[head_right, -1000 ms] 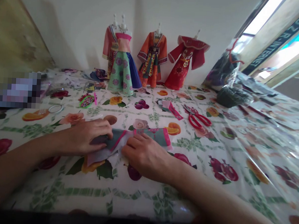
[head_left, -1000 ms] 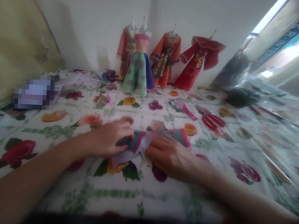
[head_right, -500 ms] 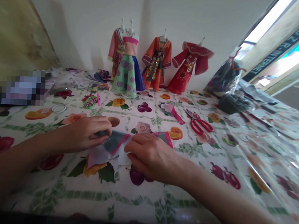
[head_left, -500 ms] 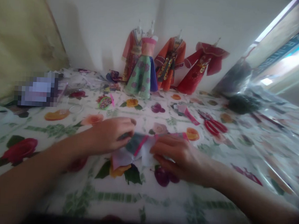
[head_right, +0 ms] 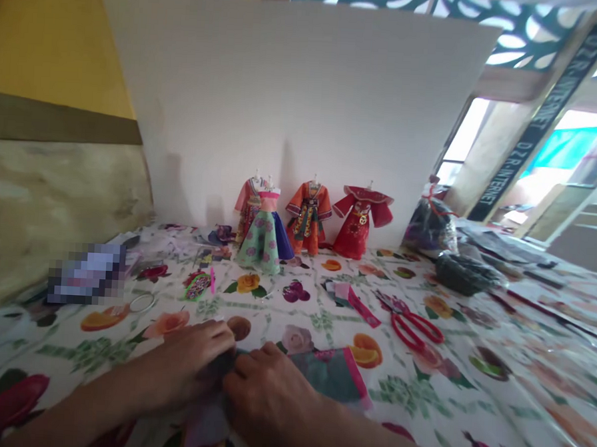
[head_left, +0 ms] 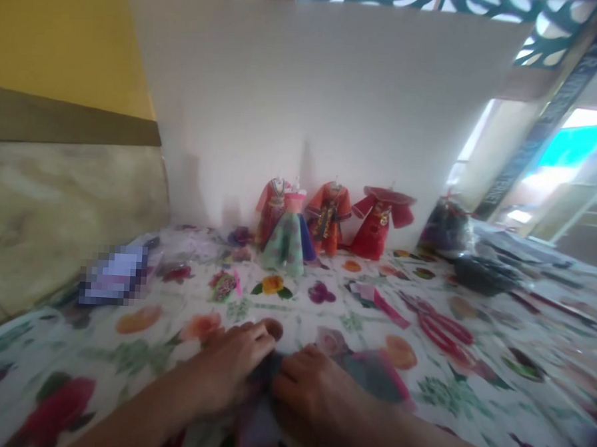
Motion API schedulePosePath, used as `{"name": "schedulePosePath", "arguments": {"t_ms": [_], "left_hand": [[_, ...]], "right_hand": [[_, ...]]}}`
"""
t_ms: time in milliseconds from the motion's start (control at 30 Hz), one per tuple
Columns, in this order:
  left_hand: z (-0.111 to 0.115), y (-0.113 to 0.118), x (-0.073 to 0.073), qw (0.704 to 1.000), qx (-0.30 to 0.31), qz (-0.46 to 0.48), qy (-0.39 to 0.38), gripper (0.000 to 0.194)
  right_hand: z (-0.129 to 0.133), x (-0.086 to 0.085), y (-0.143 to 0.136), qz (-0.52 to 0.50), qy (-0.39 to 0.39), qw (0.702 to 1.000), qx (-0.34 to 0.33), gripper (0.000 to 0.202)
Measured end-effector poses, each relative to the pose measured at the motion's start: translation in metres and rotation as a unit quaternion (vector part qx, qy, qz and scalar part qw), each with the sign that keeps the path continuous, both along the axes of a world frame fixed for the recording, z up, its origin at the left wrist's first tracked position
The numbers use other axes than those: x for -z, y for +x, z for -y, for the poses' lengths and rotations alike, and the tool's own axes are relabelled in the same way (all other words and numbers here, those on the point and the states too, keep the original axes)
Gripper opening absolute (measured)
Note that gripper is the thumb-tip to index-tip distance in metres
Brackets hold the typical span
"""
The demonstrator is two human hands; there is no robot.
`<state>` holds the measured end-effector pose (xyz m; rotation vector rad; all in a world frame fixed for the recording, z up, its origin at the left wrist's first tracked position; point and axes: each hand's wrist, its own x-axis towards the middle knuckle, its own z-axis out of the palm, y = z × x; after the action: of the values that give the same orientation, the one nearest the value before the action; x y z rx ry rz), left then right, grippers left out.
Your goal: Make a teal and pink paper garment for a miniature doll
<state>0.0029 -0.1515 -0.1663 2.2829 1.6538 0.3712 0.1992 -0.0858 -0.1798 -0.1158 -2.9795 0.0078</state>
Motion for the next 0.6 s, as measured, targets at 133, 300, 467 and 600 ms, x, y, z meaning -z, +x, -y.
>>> {"name": "schedulePosePath", "arguments": {"t_ms": [133,300,467,600], "left_hand": [[-0.001,0.0,0.001,1.0,-0.011,0.019,-0.019,0.014],[-0.003,-0.002,0.012,0.999,-0.02,0.021,-0.014,0.013],[-0.007,-0.006,0.021,0.999,-0.01,0.032,-0.008,0.015],[-0.009,-0.008,0.02,0.999,-0.013,0.044,0.0,0.013]], "right_hand": [[-0.002,-0.009,0.004,0.011,-0.07,0.996,0.045,0.003],[-0.009,-0.014,0.012,-0.01,-0.112,0.991,0.075,0.007],[-0.009,-0.011,0.014,-0.029,-0.15,0.987,0.056,0.007],[-0.003,-0.001,0.01,-0.042,-0.132,0.989,0.051,0.015]]}}
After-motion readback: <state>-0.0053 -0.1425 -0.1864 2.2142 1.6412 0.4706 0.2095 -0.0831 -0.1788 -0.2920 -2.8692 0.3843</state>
